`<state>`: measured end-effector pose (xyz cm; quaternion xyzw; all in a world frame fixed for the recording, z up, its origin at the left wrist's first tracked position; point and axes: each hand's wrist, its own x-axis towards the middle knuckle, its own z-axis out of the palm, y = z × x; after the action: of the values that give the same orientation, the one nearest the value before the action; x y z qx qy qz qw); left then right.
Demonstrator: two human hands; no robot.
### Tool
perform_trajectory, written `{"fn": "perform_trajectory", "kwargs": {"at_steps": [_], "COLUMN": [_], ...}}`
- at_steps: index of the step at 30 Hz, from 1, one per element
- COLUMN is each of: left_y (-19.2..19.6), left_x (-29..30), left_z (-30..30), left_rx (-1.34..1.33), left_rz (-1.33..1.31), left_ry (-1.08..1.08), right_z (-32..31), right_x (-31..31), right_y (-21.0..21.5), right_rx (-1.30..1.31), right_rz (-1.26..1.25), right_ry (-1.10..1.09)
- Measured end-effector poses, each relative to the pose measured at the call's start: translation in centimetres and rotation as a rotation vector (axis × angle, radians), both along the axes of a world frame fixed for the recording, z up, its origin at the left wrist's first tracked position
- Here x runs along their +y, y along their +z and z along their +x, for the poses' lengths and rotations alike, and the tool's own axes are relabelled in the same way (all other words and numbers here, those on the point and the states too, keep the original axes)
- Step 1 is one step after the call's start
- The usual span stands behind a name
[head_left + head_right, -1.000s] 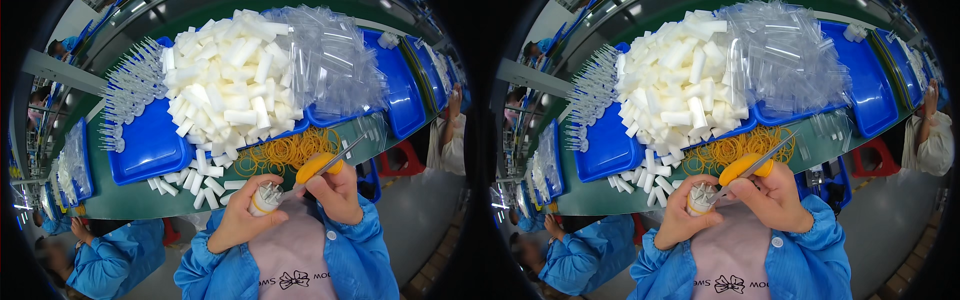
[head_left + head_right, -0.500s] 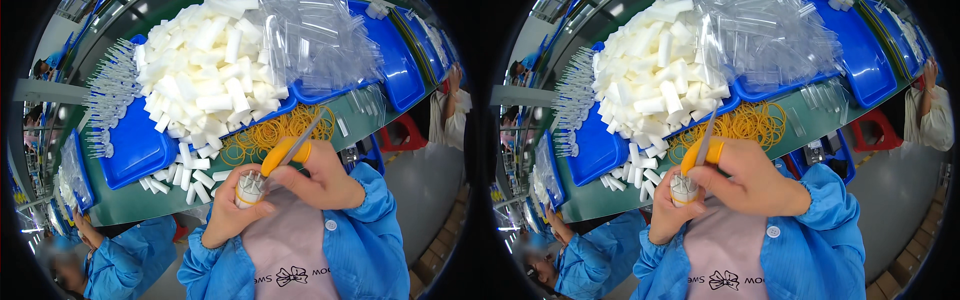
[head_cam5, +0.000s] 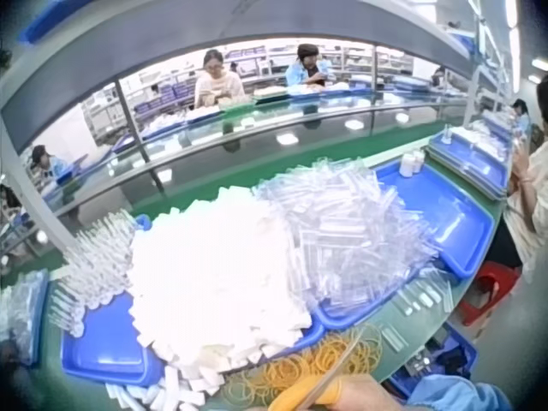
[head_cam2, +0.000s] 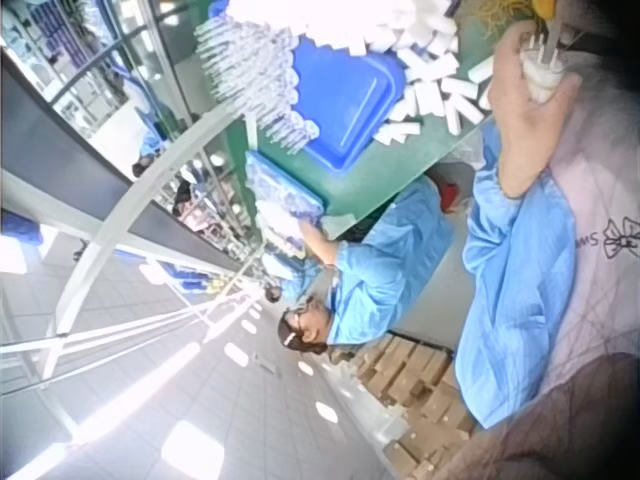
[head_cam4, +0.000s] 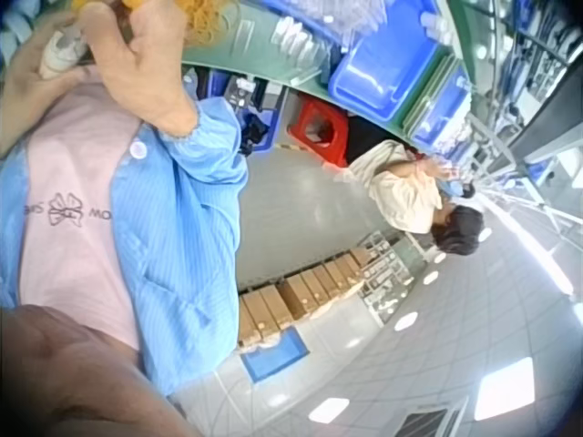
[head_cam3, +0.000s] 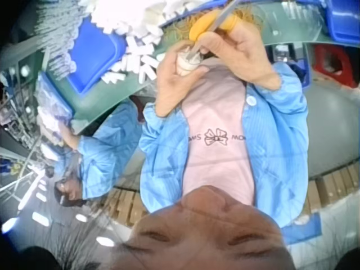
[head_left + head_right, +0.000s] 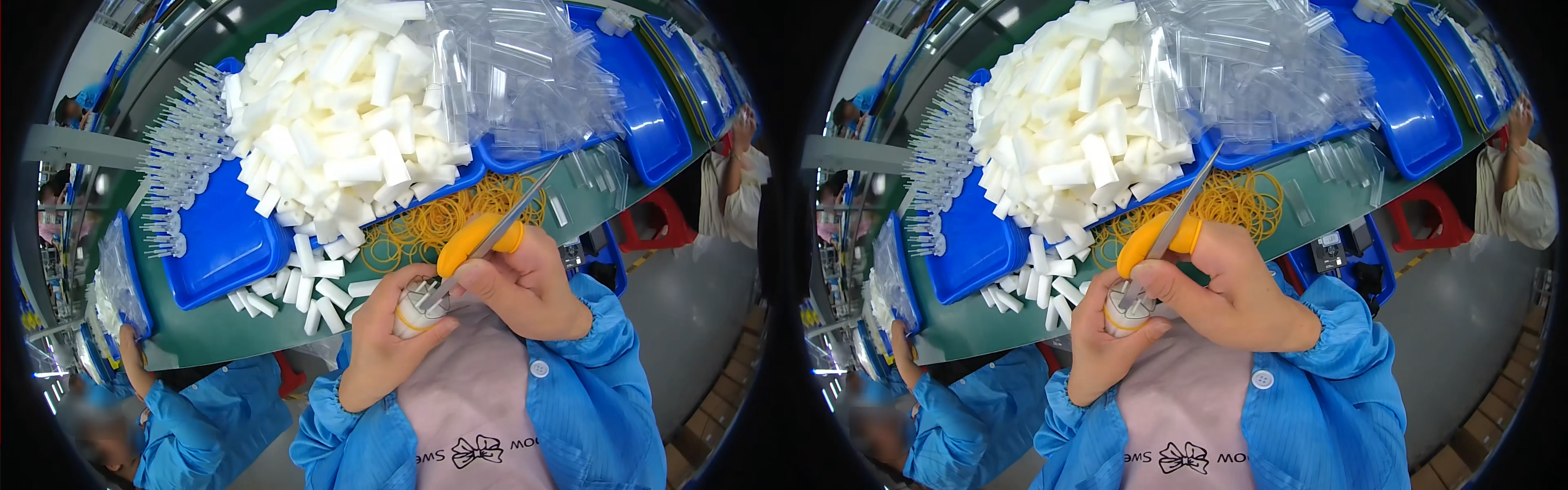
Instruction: The person assembles small white cylindrical components into clear plastic tubes. They pick up a white cylinder, insert it into a tube, and then secure the bundle with a yellow rubber band. The process is repeated continuously at a factory assembly station.
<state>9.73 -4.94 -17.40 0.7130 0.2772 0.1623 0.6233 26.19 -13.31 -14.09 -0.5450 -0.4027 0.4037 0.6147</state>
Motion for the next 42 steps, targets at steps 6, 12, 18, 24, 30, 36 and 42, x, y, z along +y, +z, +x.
{"fn": "perform_trajectory", "kwargs": {"at_steps": [6,12,18,24,30,36,42], "left_y": [1.2,1.4,1.8,2.3,2.4,1.5,0.7], "left_x": [0.1,0.5,1.7,3.0,2.3,2.3,2.4], "left_z": [0.5,0.6,-1.8,-1.7,-1.5,-2.1,-2.4], "left_rx": [0.084,0.108,-0.159,-0.486,-0.441,-0.448,-0.442], "left_rz": [0.326,0.438,-0.162,-0.565,-0.542,-0.565,-0.704], "left_ry": [-0.01,-0.025,0.066,0.196,0.212,0.171,0.155], "right_z": [-0.8,-0.8,2.1,3.2,3.8,3.7,3.5], "right_x": [0.0,-0.2,-2.1,-5.5,-6.2,-5.7,-5.3], "right_y": [-0.2,-0.1,0.8,-0.7,-3.4,-4.3,-4.5], "right_rx": [-0.021,-0.332,-0.504,-1.295,-1.296,-1.204,-1.12], "right_rz": [-0.062,0.119,0.055,-0.267,-0.263,-0.265,-0.265], "right_ry": [-0.028,-0.048,-0.223,0.052,0.145,0.044,-0.071]}}
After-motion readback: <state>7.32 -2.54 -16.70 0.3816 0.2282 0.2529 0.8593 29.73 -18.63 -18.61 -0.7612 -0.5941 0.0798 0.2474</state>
